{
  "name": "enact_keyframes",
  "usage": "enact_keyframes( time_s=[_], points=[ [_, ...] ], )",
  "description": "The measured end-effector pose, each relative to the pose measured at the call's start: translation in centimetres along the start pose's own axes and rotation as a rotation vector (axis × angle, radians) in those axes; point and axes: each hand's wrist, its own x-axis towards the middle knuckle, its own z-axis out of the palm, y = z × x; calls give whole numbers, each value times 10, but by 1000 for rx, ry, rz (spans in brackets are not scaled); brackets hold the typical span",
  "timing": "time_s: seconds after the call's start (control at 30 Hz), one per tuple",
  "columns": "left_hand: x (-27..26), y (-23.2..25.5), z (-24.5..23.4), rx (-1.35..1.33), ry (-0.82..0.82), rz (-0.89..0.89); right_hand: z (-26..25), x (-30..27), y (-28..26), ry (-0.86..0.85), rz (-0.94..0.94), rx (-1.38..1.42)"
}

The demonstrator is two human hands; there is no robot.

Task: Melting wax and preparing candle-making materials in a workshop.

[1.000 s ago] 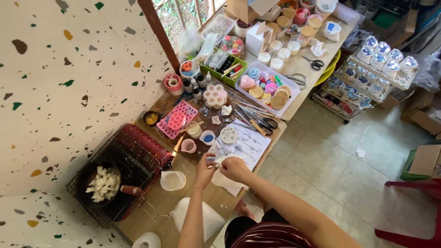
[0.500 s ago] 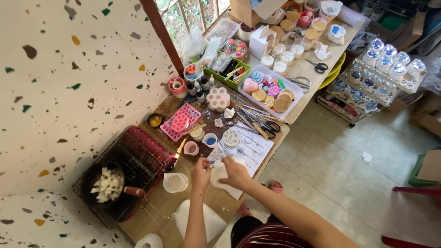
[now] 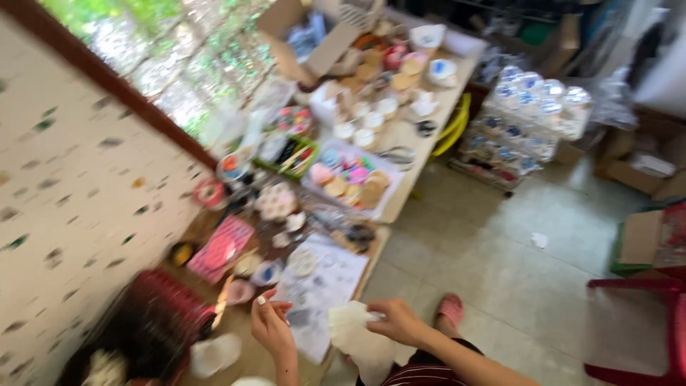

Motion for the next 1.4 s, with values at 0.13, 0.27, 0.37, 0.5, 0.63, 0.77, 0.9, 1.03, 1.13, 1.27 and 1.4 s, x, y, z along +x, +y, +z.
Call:
enact_keyframes(
  time_s=[0.13,0.27,0.37,0.5,0.63,0.77,0.9,1.03,1.13,1.27,1.4],
  points=[
    [-33,40,146,-24,-97,5,-101,-52,87,179,224,-104],
    [-70,1,276,-24,-149,-57,-186,-104,222,539,484,-145],
    [-91,-69,359,116,-274,-240,-263,-136,293,647,816,-66],
    [-114,-123,467,63,-457,-417,-376,-173,343,800,1064,-22],
    [-121,-146,596,214,-555,-385,-458,-196,423,928,1025,119],
    [-142,-241,695,765,-1028,100,-532,-185,497,1069,1065,154],
    [-182,-310,751,1077,-1182,-38,-614,-140,637,1111,1161,300],
    [-207,-322,817,1301,-1144,-86,-727,-66,728,1235,969,545],
    [-178,-357,898,1459,-1094,-119,-807,-9,800,1305,676,465],
    [-113,-488,979,1633,-1225,-37,-933,56,885,1396,537,527],
    [-73,-683,964,1564,-1366,-16,-1018,100,948,1275,442,452]
  ],
)
